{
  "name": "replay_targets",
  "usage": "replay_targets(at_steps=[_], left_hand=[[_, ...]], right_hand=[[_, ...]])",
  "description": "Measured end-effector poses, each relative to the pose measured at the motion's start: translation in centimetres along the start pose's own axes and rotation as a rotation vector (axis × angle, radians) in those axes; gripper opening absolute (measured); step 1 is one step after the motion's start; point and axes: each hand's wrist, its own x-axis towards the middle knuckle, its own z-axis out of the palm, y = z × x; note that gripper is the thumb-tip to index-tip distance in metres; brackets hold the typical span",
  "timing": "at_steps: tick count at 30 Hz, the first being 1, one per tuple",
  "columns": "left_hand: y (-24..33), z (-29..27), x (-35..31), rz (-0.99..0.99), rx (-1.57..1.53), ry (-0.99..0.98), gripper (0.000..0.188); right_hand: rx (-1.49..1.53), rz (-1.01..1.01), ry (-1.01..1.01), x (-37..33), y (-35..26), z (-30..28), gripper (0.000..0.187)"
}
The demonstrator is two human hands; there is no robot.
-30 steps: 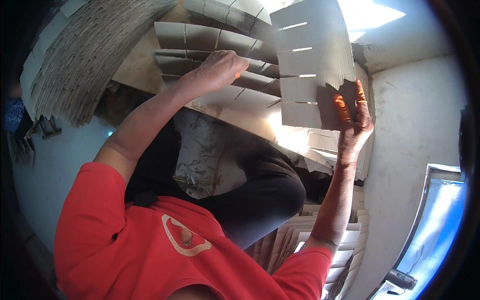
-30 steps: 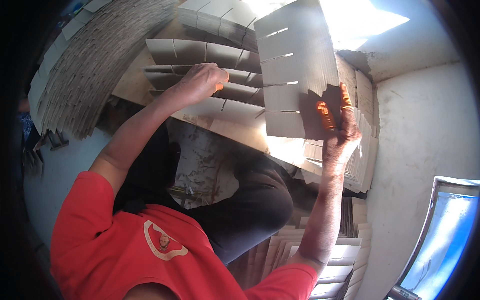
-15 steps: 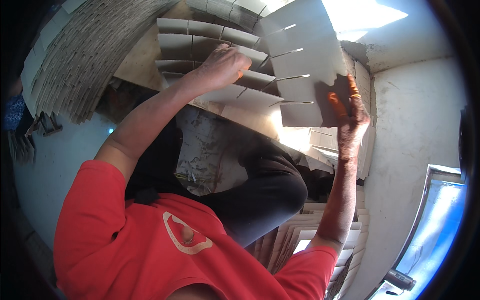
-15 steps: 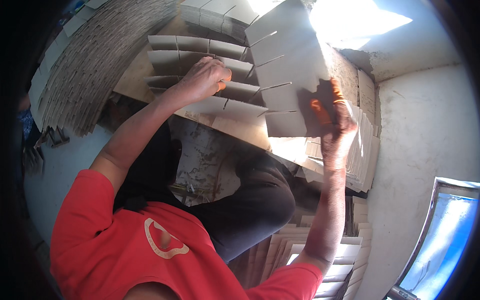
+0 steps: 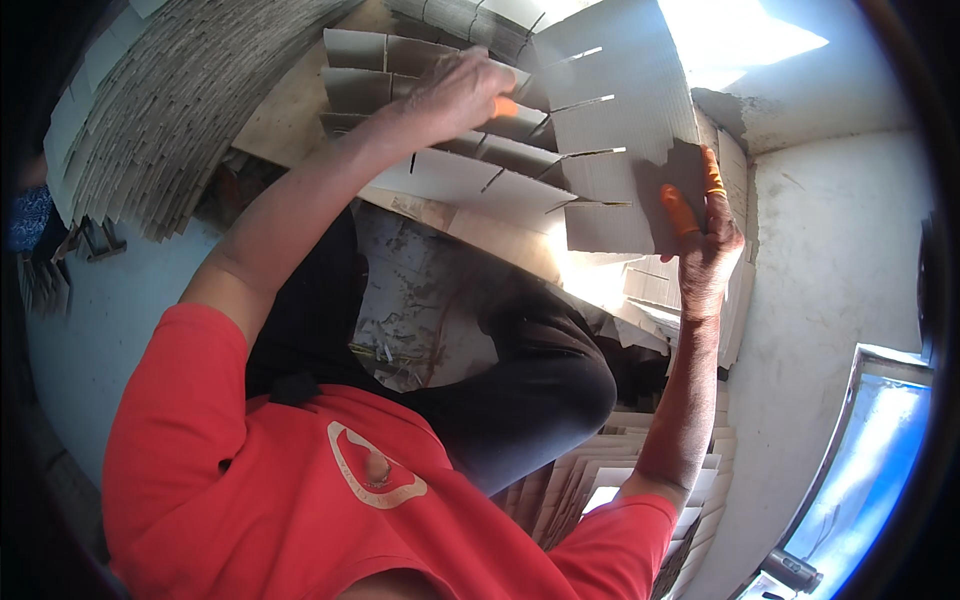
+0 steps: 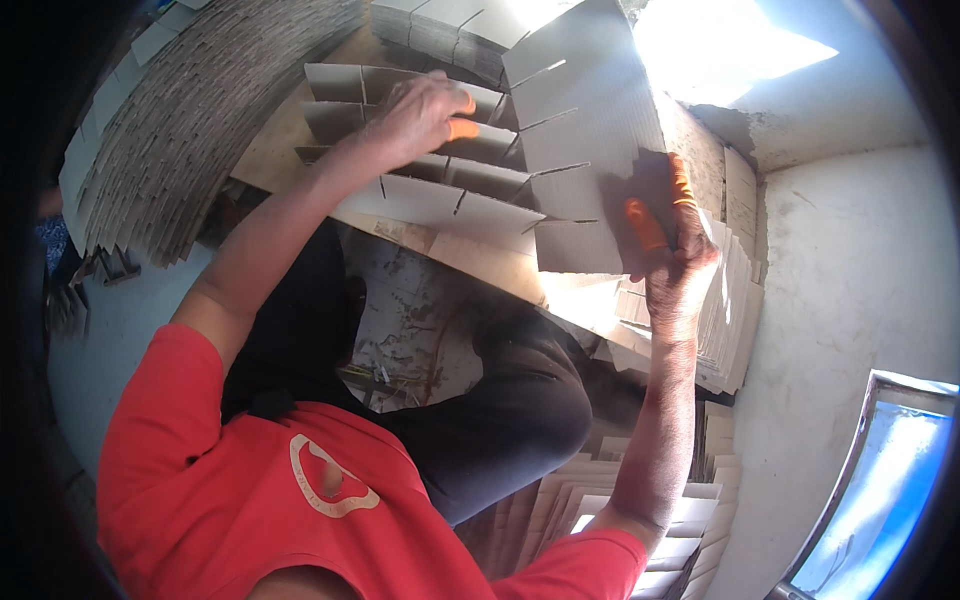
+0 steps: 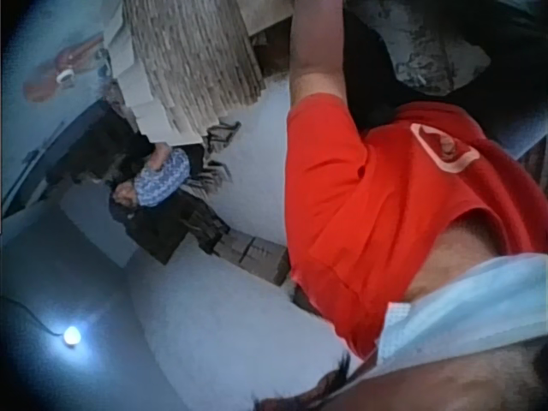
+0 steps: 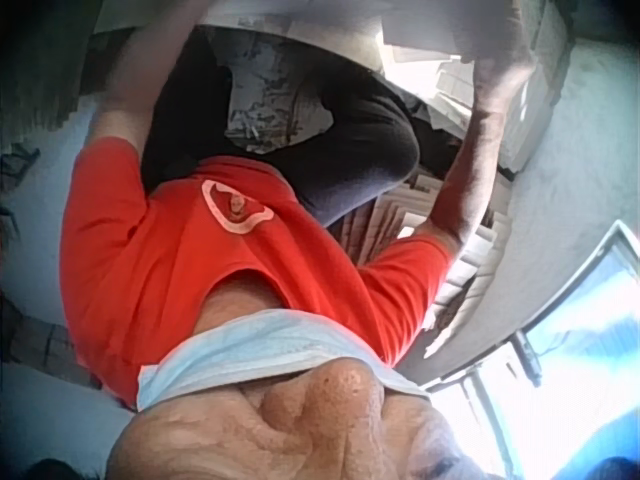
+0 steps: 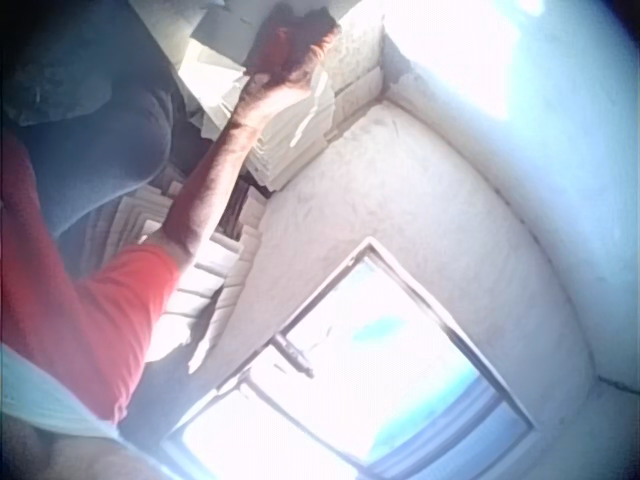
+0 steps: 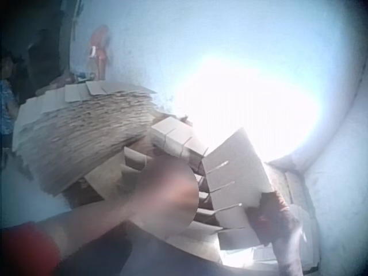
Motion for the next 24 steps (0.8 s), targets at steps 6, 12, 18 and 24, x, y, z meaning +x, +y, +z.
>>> replay_targets(at_steps=[6, 12, 18, 24], left_hand=[[-1.7, 0.8, 1.6, 0.005, 0.124, -0.248, 0.024], [-2.4, 1.9, 1.3, 0.007, 0.087, -0.112, 0.025], [-1.7, 1.4, 1.3, -0.012, 0.064, -0.167, 0.012], [-2.6, 2.3, 1.2, 0.060, 0.052, -0.057, 0.021]], right_hand=[[-0.017, -0.003, -0.025, -0.5, 0.9, 0.7, 0.055], [-0.035, 0.018, -0.032, -0.7, 0.8, 1.0, 0.057], [-0.065, -0.153, -0.156, 0.3, 1.8, 2.8, 0.060], [-0.069, -0.001, -0.426, 0.5, 1.3, 5.0, 0.082]])
